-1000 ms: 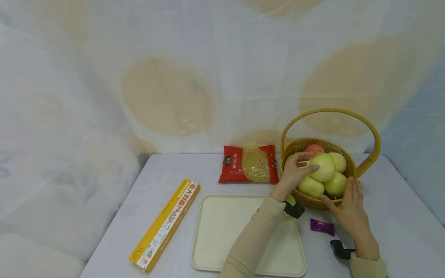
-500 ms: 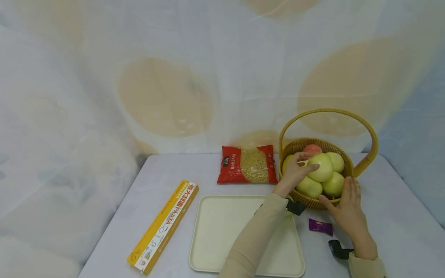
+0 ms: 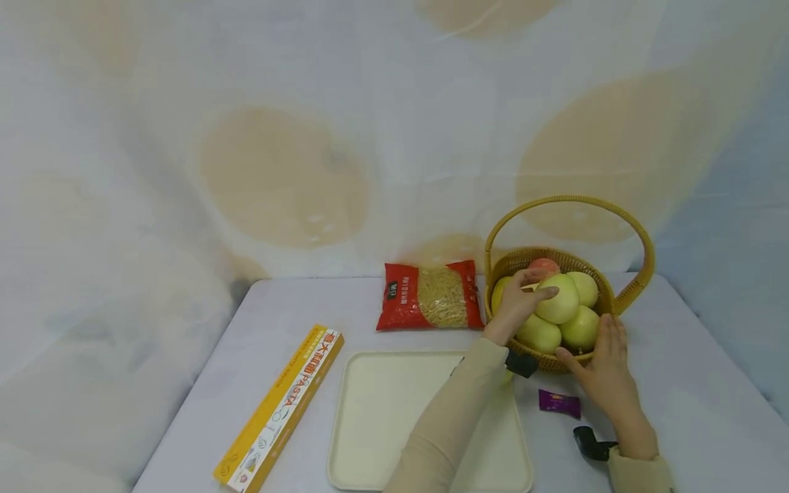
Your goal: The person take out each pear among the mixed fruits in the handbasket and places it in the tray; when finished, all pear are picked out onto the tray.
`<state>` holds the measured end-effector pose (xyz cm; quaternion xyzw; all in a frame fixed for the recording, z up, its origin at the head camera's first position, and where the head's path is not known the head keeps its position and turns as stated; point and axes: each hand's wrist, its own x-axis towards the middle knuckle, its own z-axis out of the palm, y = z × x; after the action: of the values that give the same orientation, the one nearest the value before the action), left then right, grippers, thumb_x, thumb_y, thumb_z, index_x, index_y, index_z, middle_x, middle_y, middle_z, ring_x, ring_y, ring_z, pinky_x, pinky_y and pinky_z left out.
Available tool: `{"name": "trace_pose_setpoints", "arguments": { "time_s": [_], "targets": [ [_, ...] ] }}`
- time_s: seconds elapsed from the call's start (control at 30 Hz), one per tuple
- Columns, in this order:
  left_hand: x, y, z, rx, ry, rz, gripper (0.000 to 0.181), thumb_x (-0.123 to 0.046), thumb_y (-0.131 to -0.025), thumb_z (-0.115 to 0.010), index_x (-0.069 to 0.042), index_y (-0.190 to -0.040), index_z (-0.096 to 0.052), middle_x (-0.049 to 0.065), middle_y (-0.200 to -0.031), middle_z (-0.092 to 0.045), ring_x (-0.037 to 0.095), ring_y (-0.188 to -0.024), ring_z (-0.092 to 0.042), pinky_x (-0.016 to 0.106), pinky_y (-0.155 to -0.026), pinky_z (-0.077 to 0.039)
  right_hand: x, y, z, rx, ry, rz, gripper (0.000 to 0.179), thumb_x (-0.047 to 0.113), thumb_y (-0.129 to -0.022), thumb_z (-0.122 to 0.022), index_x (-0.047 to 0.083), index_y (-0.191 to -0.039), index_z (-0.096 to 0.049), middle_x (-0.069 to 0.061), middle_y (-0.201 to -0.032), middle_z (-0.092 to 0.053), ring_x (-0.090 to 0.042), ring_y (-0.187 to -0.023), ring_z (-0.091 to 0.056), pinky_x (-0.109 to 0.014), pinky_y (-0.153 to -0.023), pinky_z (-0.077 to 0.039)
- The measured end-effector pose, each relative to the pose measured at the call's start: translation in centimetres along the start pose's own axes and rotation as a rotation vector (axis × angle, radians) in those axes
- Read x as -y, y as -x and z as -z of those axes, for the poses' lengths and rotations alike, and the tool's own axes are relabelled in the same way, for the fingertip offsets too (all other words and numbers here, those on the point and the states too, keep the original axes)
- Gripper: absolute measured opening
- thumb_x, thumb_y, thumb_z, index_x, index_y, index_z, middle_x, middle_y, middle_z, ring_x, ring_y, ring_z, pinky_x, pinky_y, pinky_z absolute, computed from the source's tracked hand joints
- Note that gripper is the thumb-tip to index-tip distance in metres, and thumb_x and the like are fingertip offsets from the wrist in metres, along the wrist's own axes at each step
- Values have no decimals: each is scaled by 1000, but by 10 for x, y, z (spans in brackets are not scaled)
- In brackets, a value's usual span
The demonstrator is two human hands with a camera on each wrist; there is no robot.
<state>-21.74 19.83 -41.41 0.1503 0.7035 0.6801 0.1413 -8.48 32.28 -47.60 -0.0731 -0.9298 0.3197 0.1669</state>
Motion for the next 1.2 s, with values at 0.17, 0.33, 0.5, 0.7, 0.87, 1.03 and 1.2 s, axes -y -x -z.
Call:
{"name": "trace_pose_setpoints", "arguments": {
  "time_s": [0.17,0.33,0.5,0.7,0.87,1.03,1.2],
  "targets": [
    [-1,-4,-5,5,-21,49,45,-24,-86,-74,-17,-128,-60,-2,-124,-61,13,-110,-58,26,-86,-51,3,2,-3,2,-15,5,101,45,-97,-55,-7,-150,14,-35,-155,12,-48,-145,15,-74,-107,-6],
    [-3,-6,-12,-16,-76,75,46,-24,-84,-76,-22,-128,-62,-10,-127,-61,10,-116,-57,26,-95,-49,4,1,-4,-5,-28,19,101,43,-96,-56,-7,-150,13,-35,-155,12,-48,-145,14,-74,-108,-5],
    [-4,-6,-17,-24,-176,95,52,-24,-81,-79,-26,-129,-60,-12,-128,-60,10,-111,-59,26,-91,-50,5,2,-3,1,-22,25,101,43,-97,-56,-7,-150,14,-35,-156,12,-48,-145,14,-75,-106,-8],
    [-3,-6,-23,-64,-170,70,51,-18,-79,-81,-25,-126,-63,-13,-125,-61,8,-108,-59,25,-88,-51,5,2,-1,-17,-10,24,99,44,-97,-55,-6,-150,12,-35,-156,11,-48,-146,13,-75,-106,-9],
    [-7,-2,-19,-126,-94,63,47,-15,-77,-81,-28,-120,-66,-12,-120,-61,8,-96,-60,27,-78,-53,1,2,-1,-17,7,3,99,44,-97,-55,-5,-151,12,-34,-157,11,-46,-146,13,-77,-102,-14],
    [-17,7,1,-131,-60,6,46,-15,-79,-79,-37,-116,-65,-14,-115,-60,5,-92,-58,26,-75,-51,-3,2,-2,-8,30,-5,100,45,-97,-54,-4,-151,14,-32,-157,13,-44,-147,15,-79,-99,-17],
    [-27,19,24,-118,10,-32,48,-9,-80,-77,-32,-120,-66,-14,-118,-58,6,-97,-58,25,-79,-52,-3,0,-2,0,20,2,99,45,-97,-53,-4,-151,15,-32,-157,14,-44,-147,16,-79,-99,-15]
  ]
}}
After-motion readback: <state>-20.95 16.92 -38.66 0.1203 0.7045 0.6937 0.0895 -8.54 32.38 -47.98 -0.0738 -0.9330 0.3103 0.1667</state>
